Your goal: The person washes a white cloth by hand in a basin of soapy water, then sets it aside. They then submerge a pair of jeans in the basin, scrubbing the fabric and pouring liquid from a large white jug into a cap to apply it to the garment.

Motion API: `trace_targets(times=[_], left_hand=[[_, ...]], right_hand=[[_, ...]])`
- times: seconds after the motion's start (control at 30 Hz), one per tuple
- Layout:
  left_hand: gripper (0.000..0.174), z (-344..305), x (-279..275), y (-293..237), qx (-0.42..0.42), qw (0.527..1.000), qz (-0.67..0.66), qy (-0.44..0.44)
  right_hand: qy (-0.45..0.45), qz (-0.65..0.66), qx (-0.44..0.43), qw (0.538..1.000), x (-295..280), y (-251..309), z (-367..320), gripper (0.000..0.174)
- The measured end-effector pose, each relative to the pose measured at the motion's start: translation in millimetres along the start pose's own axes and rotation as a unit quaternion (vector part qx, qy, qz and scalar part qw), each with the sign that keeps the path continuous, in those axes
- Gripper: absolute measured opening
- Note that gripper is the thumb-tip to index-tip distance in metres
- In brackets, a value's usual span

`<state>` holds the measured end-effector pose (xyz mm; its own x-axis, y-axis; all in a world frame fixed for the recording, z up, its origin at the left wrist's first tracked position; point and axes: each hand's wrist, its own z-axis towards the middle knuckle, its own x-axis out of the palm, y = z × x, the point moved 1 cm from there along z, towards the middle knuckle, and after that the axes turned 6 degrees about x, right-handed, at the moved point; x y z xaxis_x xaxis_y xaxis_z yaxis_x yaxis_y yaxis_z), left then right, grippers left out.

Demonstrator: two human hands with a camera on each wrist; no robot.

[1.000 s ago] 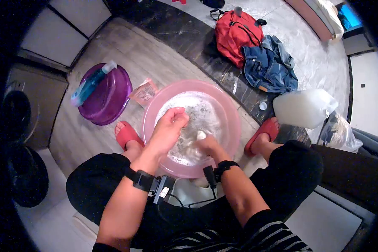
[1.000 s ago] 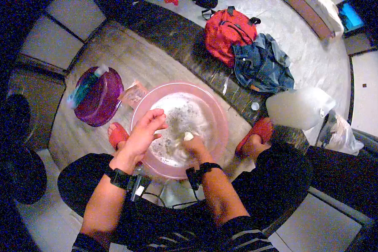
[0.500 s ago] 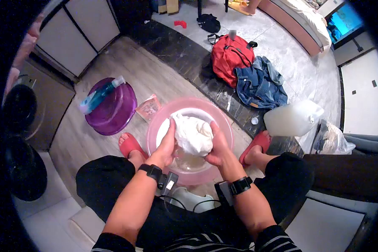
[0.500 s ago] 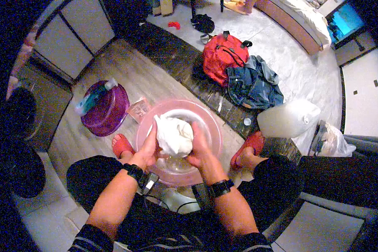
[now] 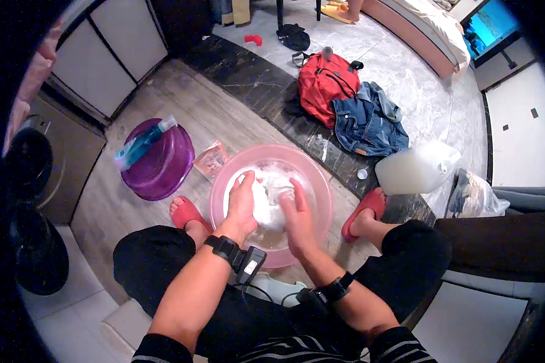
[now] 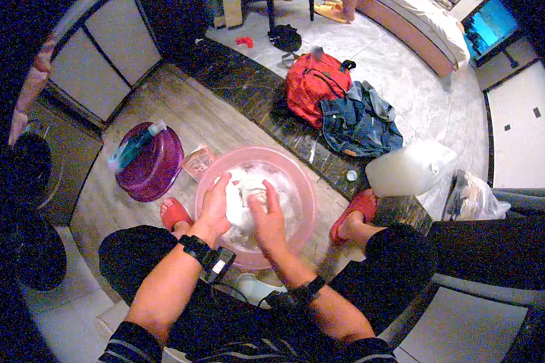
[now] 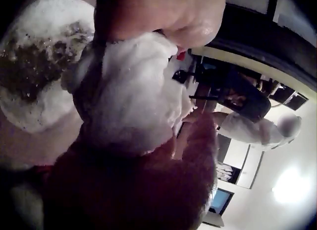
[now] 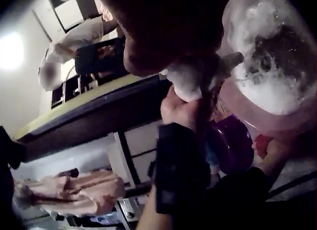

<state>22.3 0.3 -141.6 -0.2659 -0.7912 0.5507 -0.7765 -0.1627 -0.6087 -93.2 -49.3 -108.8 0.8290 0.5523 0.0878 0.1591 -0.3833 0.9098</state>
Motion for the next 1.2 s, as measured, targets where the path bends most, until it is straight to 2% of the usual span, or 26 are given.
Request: trace_targets(times=[0.07, 0.13, 0.2, 0.23, 0.27, 0.33, 0.43, 0.5, 0.63, 0.67, 0.77, 0.83, 0.87, 0.9, 0.93, 1.0, 1.03, 1.07, 1.13, 1.2], left_hand=[[0.046, -2.5, 2.2, 3.9, -0.071, 0.997, -0.013, 0.035], [0.056, -7.1, 3.1, 9.9, -0.142, 0.988, -0.009, 0.052], [0.06, -14.7, 4.4, 21.8, -0.214, 0.975, 0.009, 0.053], [0.068, -23.2, 11.6, 19.2, -0.2, 0.978, 0.053, 0.023], [0.066, -30.2, 18.7, 13.8, -0.187, 0.98, 0.071, 0.013], [0.062, -43.0, 31.5, 0.5, -0.162, 0.981, 0.108, -0.011], [0.053, -14.6, 2.7, 32.1, -0.103, 0.988, 0.088, 0.074], [0.048, -3.7, -8.6, 42.0, -0.097, 0.982, 0.159, 0.029], [0.046, -13.2, -0.3, 34.5, -0.061, 0.956, 0.282, -0.046], [0.048, -17.2, 4.8, 28.8, -0.055, 0.95, 0.306, -0.032], [0.05, -30.4, 19.8, 11.8, -0.024, 0.919, 0.394, 0.007], [0.047, -37.6, 29.1, 1.9, 0.015, 0.882, 0.47, 0.034], [0.046, -36.4, 30.4, 2.2, 0.003, 0.918, 0.396, 0.024], [0.044, -33.0, 31.4, 2.3, -0.009, 0.947, 0.32, 0.014], [0.043, -30.8, 30.8, 4.4, -0.022, 0.97, 0.242, 0.002], [0.041, -17.7, 19.0, 5.0, 0.003, 0.984, 0.181, 0.009], [0.041, -18.8, 22.9, -2.5, 0.02, 0.987, 0.16, -0.002], [0.041, -19.6, 25.7, -8.2, 0.037, 0.99, 0.139, -0.013], [0.04, -15.5, 21.9, -13.5, 0.1, 0.981, 0.167, -0.021], [0.039, -13.0, 17.3, -18.2, 0.162, 0.964, 0.208, -0.01]], right_hand=[[-0.001, -0.121, -0.152, 0.981, 0.8, -5.5, -5.8, 0.05], [0.008, -0.246, -0.283, 0.927, -0.6, -4.9, -8.8, 0.053], [-0.003, -0.278, -0.311, 0.909, -3.8, -4.8, -7.6, 0.05], [-0.004, -0.302, -0.33, 0.895, -5.6, 3.2, -7.6, 0.048], [-0.004, -0.324, -0.349, 0.879, -6.7, 8.4, -5.8, 0.047], [-0.002, -0.305, -0.337, 0.891, -7.4, 8.1, 1.8, 0.042], [-0.014, -0.311, -0.348, 0.884, -2.9, 9.1, 7.1, 0.032], [-0.033, -0.311, -0.315, 0.896, -1.9, 6.4, 10.7, 0.027], [-0.063, -0.249, -0.142, 0.956, -7.7, -12.0, 26.1, 0.024], [-0.065, -0.226, -0.098, 0.967, -8.6, -14.9, 29.4, 0.026], [-0.039, -0.106, 0.042, 0.993, -13.1, -2.4, 29.7, 0.031], [0.015, 0.081, 0.143, 0.986, -19.6, -14.2, 40.7, 0.037], [0.043, 0.175, 0.19, 0.965, -23.0, -22.2, 47.5, 0.041], [0.081, 0.231, 0.201, 0.948, -25.8, -27.9, 53.8, 0.032], [0.061, 0.266, 0.192, 0.943, -25.5, -23.8, 52.5, 0.032], [0.02, 0.335, 0.174, 0.926, -24.3, -13.6, 49.1, 0.033], [0.087, 0.374, 0.174, 0.907, -24.4, -1.7, 47.0, 0.034], [0.086, 0.359, 0.145, 0.918, -26.5, -3.6, 49.9, 0.034], [0.082, 0.327, 0.086, 0.938, -30.0, -16.2, 59.6, 0.035], [0.073, 0.308, 0.112, 0.942, -32.0, -23.1, 60.7, 0.035]])
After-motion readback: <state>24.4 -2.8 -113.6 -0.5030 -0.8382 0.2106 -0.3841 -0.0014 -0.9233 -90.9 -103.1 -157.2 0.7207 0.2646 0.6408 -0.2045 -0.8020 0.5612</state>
